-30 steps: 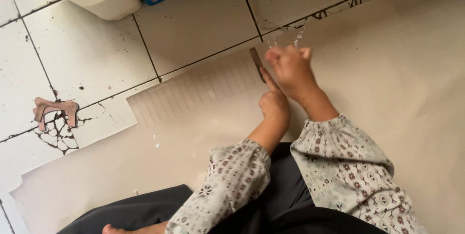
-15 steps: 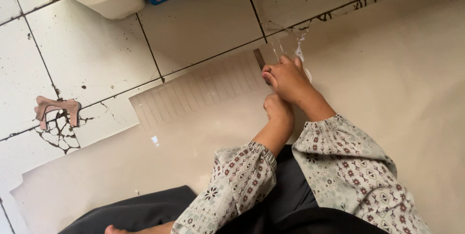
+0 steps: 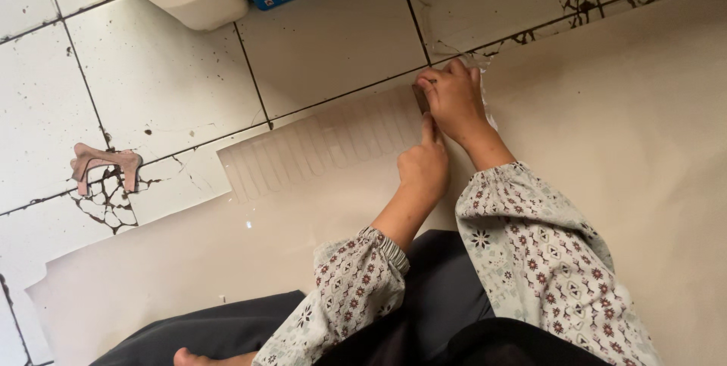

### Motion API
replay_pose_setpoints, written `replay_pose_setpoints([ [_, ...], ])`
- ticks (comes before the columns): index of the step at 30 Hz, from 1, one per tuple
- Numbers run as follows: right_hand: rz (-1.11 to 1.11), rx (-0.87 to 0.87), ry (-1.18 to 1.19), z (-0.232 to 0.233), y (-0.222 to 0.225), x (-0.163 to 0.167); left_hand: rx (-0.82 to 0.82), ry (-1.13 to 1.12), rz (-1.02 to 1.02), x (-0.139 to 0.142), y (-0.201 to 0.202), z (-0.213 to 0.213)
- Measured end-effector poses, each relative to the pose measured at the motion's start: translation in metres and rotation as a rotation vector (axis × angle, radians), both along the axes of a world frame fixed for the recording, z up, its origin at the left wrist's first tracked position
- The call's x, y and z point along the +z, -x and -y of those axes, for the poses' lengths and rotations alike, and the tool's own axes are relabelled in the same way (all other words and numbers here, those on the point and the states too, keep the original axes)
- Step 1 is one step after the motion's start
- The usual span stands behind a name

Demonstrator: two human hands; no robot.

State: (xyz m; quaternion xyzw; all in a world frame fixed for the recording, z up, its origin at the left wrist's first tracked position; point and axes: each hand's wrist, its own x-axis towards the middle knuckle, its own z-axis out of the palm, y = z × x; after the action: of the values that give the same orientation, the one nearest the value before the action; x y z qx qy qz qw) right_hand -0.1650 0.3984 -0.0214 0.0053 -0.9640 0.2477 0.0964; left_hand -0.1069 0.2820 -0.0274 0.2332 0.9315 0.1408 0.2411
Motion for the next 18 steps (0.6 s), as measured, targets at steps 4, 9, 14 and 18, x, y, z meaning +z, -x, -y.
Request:
replay_pose_setpoints([
  [4, 0.018, -0.039, -0.031, -0.004, -0.002, 0.002, -0.014, 0.059, 0.044, 0.001, 0.006, -0.003],
  [9, 0.015, -0.017, -0.007, -0.011, -0.005, -0.002, -0.033, 0.075, 0.078, 0.006, 0.012, 0.002],
  [14, 0.028, 0.015, -0.076, -0.02, -0.025, -0.006, -0.02, 0.059, 0.104, 0.013, 0.02, 0.01],
  [18, 0.11, 0.112, -0.1, -0.032, -0.059, 0.001, -0.008, 0.011, 0.117, 0.017, 0.029, 0.017],
])
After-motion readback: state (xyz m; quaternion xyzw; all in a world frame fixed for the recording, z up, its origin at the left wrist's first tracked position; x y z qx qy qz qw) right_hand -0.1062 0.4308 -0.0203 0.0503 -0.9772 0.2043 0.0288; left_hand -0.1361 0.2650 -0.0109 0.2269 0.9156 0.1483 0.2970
